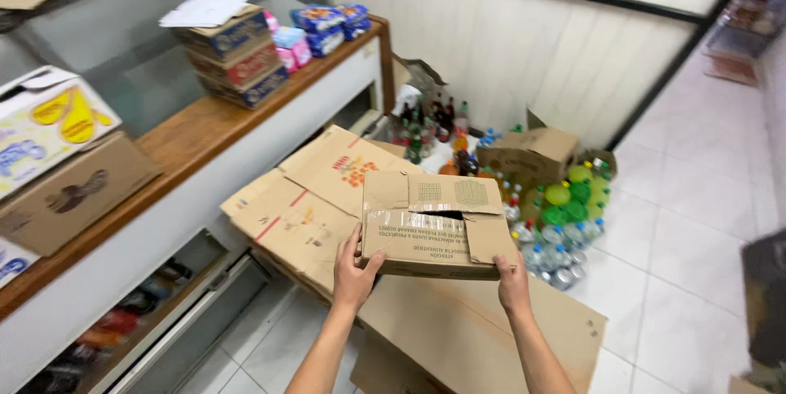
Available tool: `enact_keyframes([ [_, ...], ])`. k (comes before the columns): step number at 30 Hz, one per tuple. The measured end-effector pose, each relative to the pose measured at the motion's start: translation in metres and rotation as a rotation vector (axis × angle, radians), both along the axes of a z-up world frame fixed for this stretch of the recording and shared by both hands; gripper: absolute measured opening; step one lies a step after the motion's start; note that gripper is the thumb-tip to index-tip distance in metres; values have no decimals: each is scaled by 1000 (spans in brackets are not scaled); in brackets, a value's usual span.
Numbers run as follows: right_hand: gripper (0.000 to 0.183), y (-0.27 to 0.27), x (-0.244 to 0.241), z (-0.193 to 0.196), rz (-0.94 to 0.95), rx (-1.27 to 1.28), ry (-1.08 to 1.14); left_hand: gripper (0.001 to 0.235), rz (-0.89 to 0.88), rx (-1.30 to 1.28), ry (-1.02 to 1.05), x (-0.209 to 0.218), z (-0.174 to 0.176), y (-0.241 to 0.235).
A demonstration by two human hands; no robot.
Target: The person folds several flat cardboard sheets into small boxes by hand and places them on a shelf.
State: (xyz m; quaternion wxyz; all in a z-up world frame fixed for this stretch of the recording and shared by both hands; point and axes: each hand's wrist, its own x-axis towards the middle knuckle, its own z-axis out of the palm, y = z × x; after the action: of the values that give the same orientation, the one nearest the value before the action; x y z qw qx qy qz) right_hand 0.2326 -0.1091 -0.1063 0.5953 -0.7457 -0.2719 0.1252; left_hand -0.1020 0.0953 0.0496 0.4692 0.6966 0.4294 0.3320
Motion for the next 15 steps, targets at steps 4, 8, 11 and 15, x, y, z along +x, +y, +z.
enact_keyframes([
  [4,76,83,-97,141,137,49,-2,97,136,13,-10,-71,20,42],
  [8,73,173,-164,165,133,-13,110,92,241,116,-87,-146,25,87],
  [11,74,234,-211,183,127,-61,146,89,295,74,-86,-193,43,113],
  [15,82,306,-257,205,118,-116,124,96,330,31,-58,-234,47,158],
])
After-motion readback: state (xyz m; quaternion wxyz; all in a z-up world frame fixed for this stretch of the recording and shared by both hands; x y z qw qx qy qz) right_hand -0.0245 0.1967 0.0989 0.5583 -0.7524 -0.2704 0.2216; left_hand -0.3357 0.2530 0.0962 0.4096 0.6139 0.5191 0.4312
